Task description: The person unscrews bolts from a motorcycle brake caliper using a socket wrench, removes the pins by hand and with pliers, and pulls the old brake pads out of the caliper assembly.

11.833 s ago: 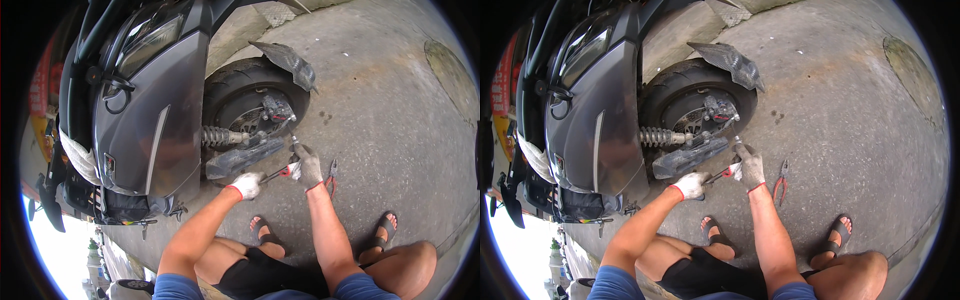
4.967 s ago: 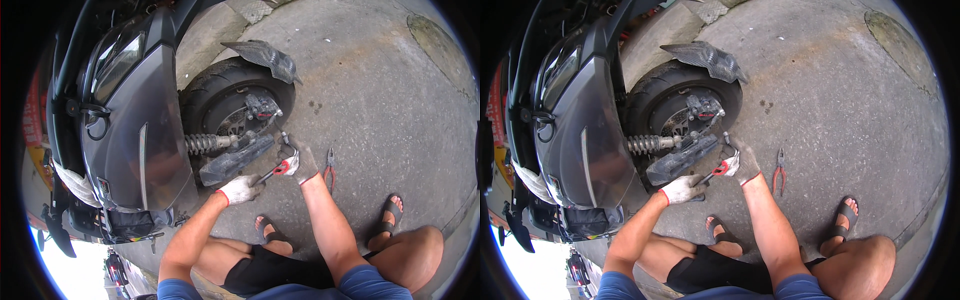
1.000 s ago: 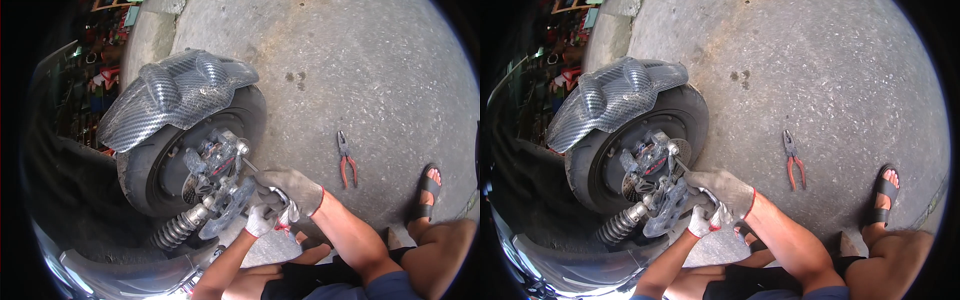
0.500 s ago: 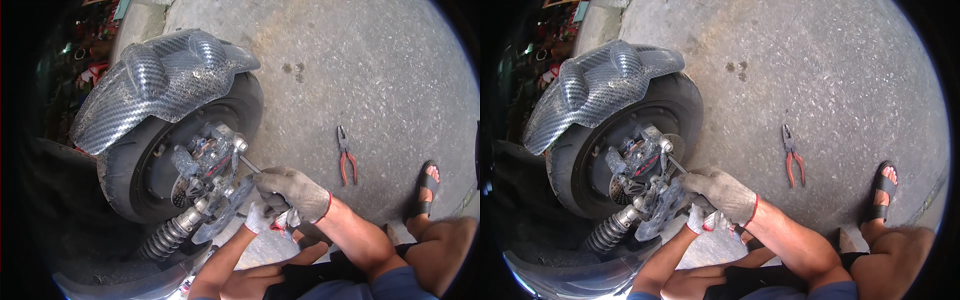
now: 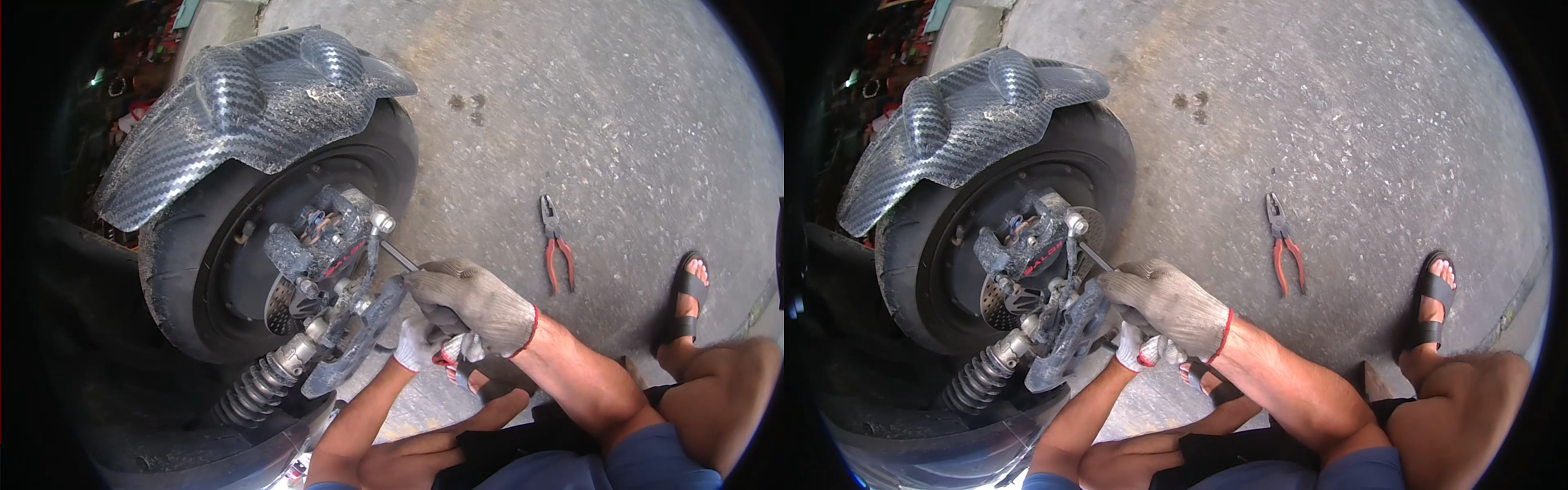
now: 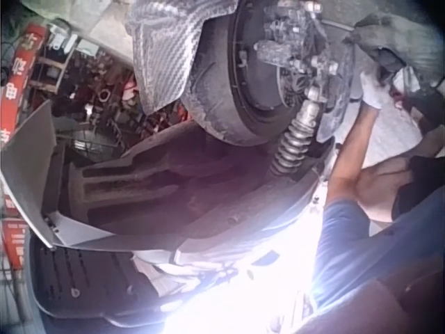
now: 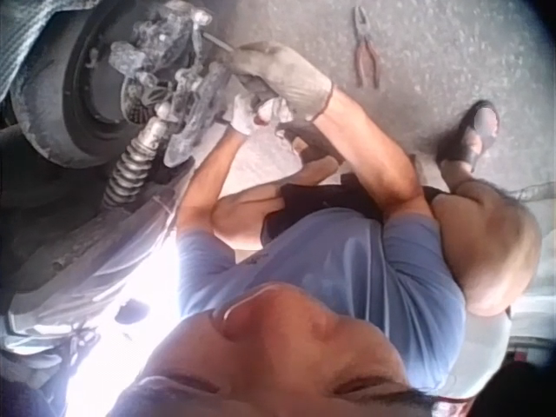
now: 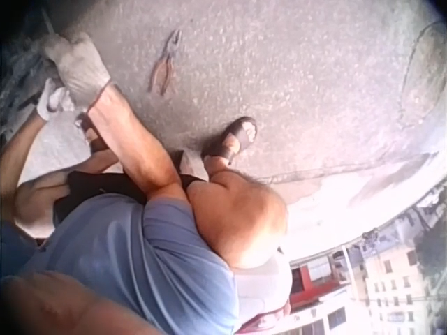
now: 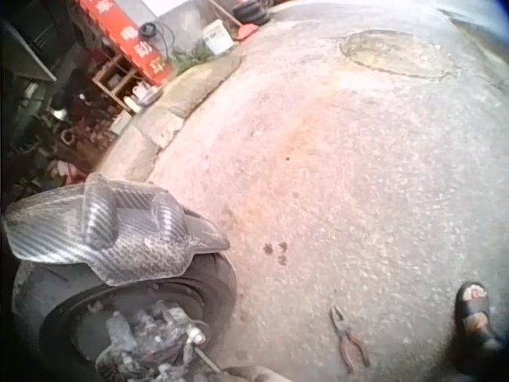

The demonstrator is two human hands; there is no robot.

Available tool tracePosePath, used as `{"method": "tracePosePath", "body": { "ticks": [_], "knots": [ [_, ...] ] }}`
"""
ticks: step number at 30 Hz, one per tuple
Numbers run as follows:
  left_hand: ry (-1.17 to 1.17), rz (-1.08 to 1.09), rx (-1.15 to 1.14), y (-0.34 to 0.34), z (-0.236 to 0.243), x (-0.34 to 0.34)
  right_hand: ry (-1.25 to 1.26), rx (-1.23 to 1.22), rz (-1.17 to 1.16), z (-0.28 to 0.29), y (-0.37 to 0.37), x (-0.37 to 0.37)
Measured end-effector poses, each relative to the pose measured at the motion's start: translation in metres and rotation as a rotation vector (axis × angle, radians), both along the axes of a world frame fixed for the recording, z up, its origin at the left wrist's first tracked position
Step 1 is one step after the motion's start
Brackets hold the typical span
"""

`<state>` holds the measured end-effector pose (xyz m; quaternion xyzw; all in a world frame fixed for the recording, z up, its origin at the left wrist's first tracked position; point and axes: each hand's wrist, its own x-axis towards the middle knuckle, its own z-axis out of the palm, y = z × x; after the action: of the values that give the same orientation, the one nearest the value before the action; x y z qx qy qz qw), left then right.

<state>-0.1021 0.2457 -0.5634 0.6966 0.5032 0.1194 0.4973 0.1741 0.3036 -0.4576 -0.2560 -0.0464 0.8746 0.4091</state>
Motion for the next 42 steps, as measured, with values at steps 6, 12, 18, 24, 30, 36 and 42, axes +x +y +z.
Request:
{"method": "tracePosePath", "body": {
  "ticks": [6, 12, 18, 24, 30, 36, 42],
  "knots": [
    [0.018, 0.023, -0.019, 0.005, 0.011, 0.016, -0.024, 0.001, -0.011, -0.006, -0.002, -0.003],
    [-0.060, 0.100, -0.077, 0.003, 0.009, 0.016, -0.041, 0.011, -0.003, 0.001, 0.000, -0.003],
    [0.000, 0.001, 0.030, 0.002, -0.002, 0.012, -0.087, 0.003, -0.008, -0.001, 0.000, -0.003],
    [0.024, 0.021, 0.031, 0.005, -0.003, 0.014, -0.114, 0.013, 0.006, 0.001, 0.001, -0.001],
    [0.056, 0.016, -0.058, 0.006, -0.007, 0.013, -0.151, 0.002, -0.015, 0.005, -0.001, 0.001],
    [-0.865, 0.956, -1.055, 0.009, -0.072, 0.031, -0.570, 0.238, 0.070, -0.001, 0.003, -0.003],
    [-0.987, 0.940, -0.879, 0.004, -0.108, 0.030, -0.533, 0.179, 0.191, 0.016, 0.006, 0.010]
  ]
}}
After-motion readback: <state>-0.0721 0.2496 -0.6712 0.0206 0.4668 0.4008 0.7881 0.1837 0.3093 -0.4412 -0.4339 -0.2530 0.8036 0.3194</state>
